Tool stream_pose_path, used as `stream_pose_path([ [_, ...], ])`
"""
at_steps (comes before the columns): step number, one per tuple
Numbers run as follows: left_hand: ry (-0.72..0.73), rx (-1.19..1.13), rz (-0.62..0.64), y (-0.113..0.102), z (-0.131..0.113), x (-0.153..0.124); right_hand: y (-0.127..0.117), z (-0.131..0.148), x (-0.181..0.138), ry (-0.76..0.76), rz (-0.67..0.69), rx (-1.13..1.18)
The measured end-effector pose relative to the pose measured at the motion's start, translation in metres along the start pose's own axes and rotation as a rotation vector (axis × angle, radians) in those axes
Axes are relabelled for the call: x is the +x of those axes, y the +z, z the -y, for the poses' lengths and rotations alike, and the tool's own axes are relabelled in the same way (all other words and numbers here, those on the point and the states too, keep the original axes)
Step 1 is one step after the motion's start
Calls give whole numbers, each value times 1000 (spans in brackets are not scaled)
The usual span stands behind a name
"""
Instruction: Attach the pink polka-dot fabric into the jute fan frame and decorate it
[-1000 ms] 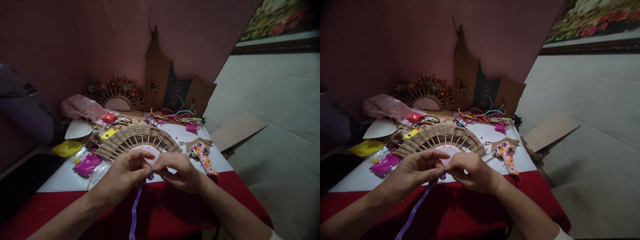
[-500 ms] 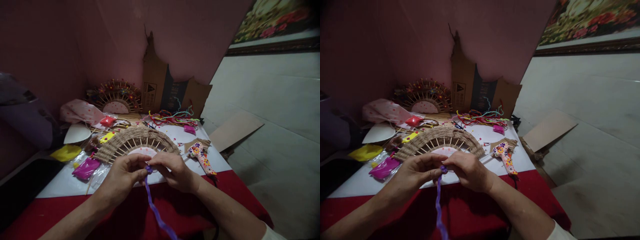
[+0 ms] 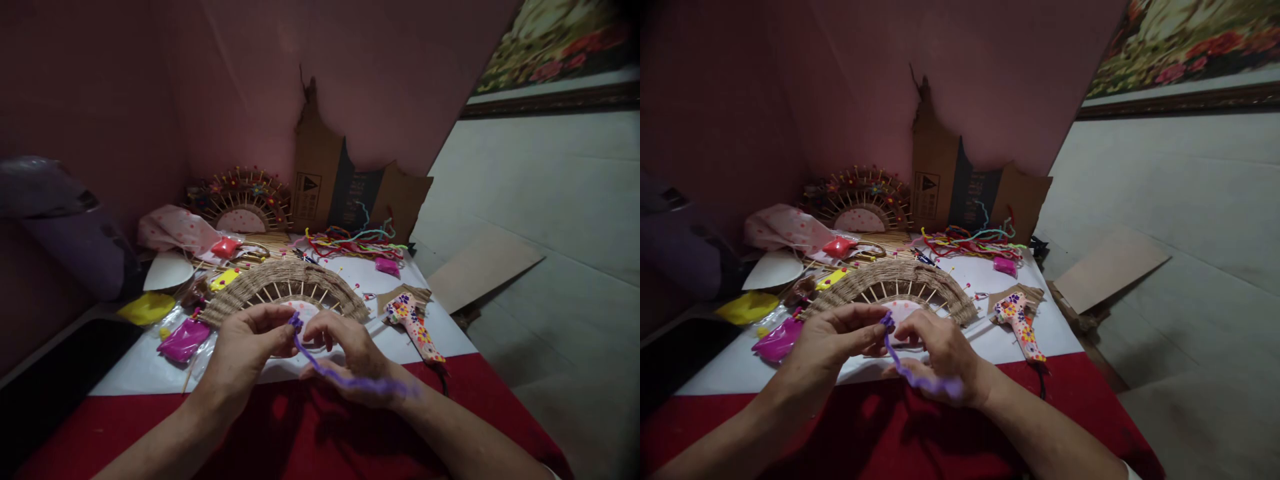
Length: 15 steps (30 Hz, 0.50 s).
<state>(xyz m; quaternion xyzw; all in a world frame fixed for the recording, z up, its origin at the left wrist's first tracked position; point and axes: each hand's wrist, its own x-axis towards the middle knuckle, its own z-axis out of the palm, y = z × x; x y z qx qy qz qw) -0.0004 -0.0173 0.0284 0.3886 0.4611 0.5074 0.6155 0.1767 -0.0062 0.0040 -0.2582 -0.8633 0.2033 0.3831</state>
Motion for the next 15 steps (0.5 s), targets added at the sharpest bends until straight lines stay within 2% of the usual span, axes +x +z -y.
stream_pose_path([
  [5,-32,-18,96,-1,5,-1,2,7,1,66,-166,44],
  [9,-57,11,199,0,3,-2,-2,7,1,177,-180,82],
  [15,-104,71,215,0,2,-2,-4,5,-1,231,-169,210],
])
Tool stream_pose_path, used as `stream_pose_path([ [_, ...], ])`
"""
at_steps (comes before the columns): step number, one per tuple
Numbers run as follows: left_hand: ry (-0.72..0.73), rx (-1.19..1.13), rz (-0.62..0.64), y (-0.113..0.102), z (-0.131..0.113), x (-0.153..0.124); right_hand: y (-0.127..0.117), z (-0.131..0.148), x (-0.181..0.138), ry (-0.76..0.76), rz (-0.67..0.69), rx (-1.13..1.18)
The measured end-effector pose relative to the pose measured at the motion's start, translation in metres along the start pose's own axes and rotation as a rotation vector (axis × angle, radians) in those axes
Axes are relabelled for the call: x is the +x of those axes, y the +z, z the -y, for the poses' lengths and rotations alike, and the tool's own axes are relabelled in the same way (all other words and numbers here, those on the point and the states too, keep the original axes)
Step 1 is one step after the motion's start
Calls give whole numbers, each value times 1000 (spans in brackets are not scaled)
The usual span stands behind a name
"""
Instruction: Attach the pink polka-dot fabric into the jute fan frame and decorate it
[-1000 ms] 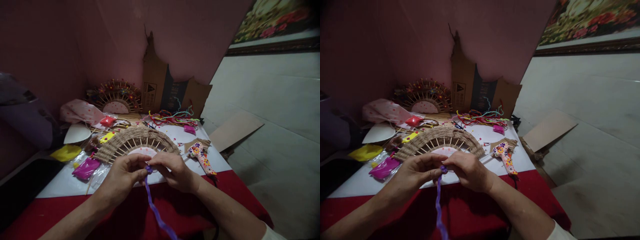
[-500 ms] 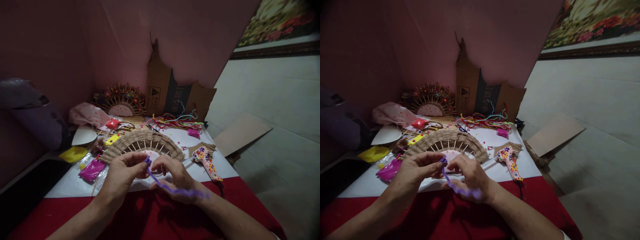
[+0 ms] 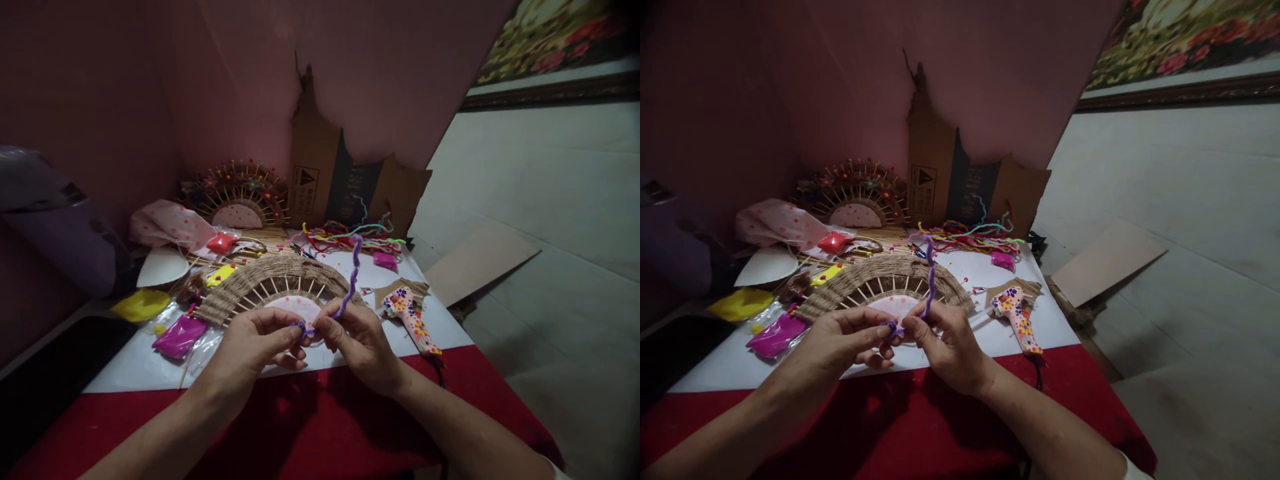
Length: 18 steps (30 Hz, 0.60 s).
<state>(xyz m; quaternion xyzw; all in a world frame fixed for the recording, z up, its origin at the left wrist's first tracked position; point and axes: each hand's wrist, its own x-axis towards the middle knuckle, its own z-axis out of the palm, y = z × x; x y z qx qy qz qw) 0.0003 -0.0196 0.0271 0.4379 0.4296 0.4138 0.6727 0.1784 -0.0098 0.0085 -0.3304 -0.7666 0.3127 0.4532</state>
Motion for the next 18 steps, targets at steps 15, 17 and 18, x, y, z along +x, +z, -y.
stream_pose_path([
  [15,11,21,-11,3,0,-1,1,-2,-1,-37,-6,-21],
  [17,20,17,-40,3,2,0,2,-1,0,-50,-28,-47],
  [18,29,12,-49,2,2,1,2,0,0,-57,-48,-65],
])
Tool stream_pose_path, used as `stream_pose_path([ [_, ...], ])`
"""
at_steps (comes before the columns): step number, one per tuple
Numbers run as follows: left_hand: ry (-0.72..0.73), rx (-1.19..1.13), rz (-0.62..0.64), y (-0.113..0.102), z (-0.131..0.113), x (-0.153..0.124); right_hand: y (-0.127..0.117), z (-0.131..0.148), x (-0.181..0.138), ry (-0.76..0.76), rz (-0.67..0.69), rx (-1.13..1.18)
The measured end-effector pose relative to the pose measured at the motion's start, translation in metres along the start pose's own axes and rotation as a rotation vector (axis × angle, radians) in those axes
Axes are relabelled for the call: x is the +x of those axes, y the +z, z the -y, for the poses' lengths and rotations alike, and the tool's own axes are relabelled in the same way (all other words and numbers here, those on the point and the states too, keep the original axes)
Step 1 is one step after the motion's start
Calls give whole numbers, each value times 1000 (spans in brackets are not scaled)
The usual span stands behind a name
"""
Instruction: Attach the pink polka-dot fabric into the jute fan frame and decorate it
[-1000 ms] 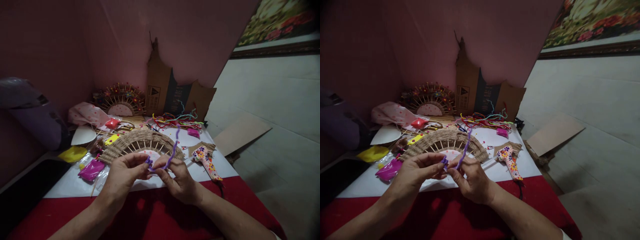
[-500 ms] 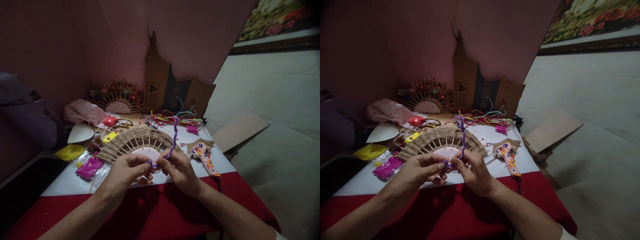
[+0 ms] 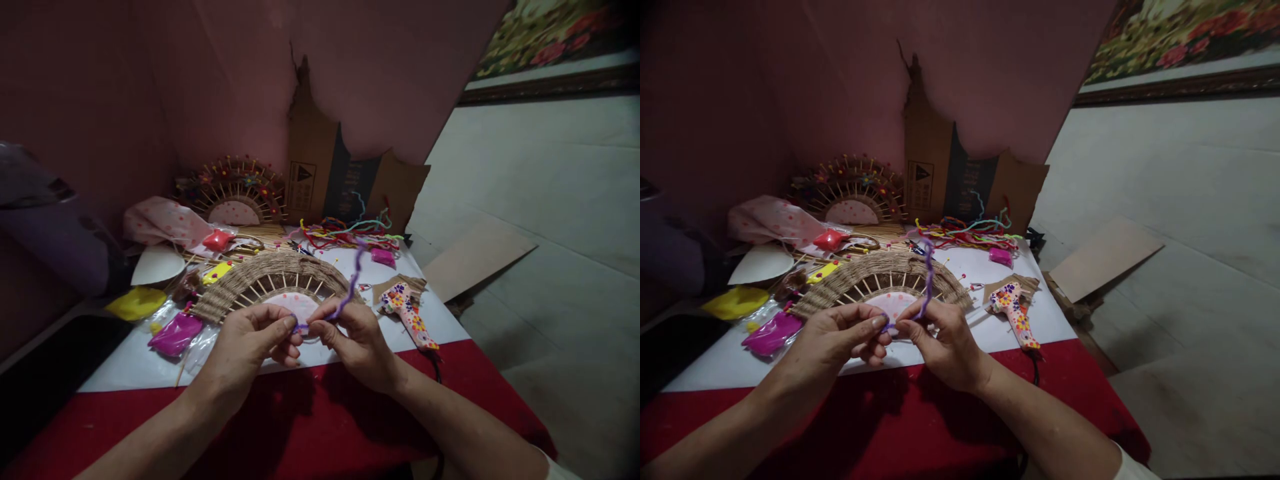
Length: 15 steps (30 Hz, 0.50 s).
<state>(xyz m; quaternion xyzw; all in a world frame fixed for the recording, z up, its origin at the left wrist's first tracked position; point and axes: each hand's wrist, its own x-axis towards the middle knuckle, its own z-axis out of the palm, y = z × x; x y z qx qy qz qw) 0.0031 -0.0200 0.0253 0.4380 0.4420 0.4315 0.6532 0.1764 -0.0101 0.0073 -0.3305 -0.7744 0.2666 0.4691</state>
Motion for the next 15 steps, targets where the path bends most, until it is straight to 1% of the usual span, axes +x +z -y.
stream_pose_path([
  [3,20,-21,-4,-1,1,1,1,1,1,-25,-65,-61],
  [5,17,-23,-4,-2,2,2,1,2,1,-35,-76,-93],
  [9,24,20,-18,-4,5,4,4,3,0,-32,-28,-98],
  [15,-1,14,-71,-3,10,5,9,2,-4,-136,-11,-117],
])
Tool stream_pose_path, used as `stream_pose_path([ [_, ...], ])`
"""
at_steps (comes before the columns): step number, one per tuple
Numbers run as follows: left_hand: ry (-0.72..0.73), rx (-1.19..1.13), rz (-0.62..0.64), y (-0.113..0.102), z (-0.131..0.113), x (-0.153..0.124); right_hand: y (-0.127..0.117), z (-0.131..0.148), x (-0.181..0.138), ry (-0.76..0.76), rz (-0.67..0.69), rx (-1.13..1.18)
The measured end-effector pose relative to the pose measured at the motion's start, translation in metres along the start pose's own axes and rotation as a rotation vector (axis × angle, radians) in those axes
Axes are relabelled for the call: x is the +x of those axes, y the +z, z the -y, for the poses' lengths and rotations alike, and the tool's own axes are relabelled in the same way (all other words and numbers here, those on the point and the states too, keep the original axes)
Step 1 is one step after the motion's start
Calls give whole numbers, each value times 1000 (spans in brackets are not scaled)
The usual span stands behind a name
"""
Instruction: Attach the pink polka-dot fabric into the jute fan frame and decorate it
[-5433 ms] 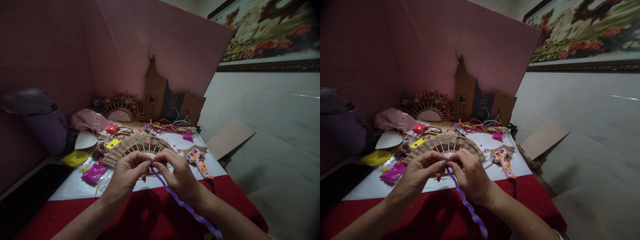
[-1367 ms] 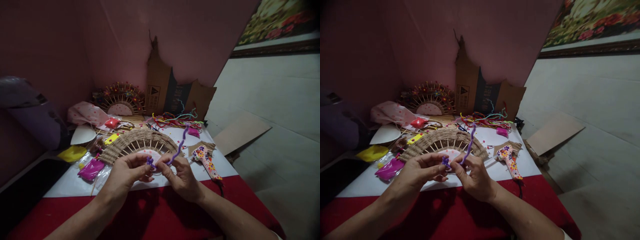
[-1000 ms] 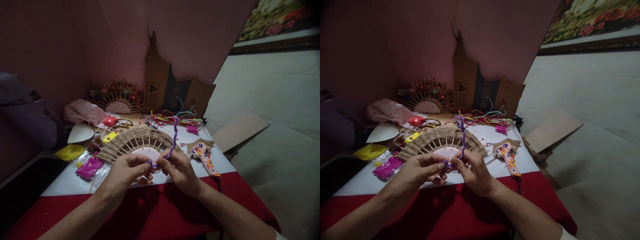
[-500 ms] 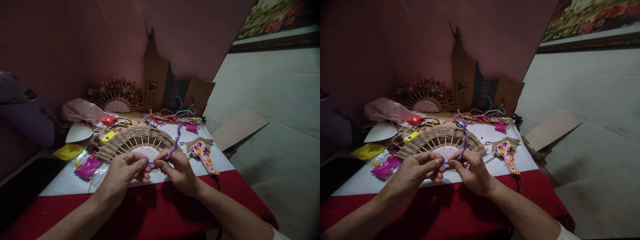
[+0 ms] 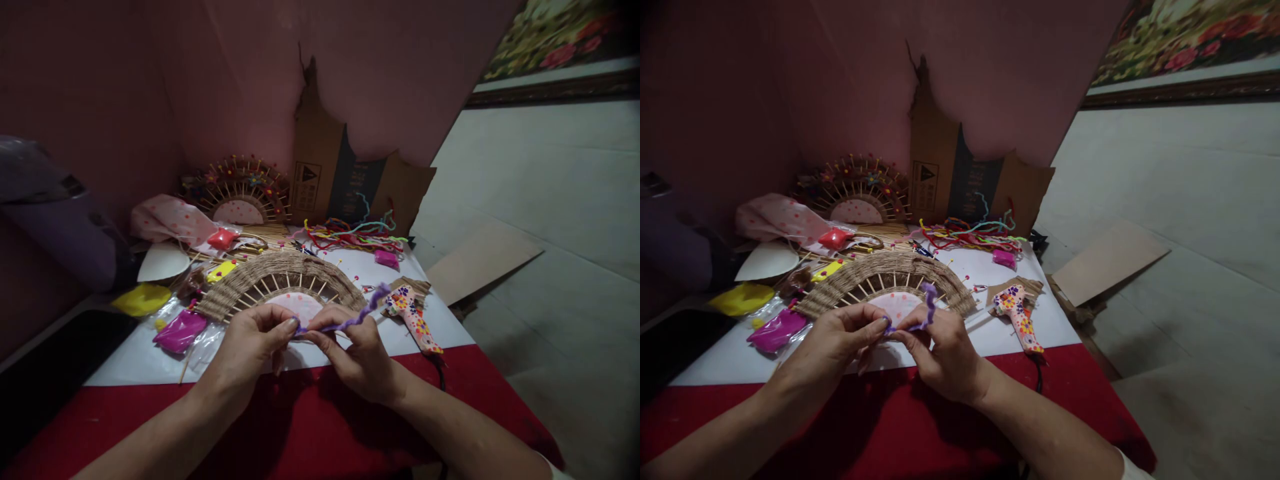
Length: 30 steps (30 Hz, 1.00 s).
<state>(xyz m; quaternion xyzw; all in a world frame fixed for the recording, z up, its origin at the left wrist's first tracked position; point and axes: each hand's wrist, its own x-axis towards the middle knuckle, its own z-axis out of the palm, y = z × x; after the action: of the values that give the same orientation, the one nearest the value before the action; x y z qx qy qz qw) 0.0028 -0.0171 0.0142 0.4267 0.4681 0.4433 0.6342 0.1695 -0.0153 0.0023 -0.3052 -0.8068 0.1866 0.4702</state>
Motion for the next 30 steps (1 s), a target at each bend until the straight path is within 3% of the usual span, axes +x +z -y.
stream_pose_path([
  [14,63,77,-30,5,-1,-2,2,-4,1,32,63,57],
  [25,56,4,-8,4,0,-3,6,-6,2,129,-70,180],
  [30,50,14,1,3,2,-2,8,-6,2,93,-49,206],
])
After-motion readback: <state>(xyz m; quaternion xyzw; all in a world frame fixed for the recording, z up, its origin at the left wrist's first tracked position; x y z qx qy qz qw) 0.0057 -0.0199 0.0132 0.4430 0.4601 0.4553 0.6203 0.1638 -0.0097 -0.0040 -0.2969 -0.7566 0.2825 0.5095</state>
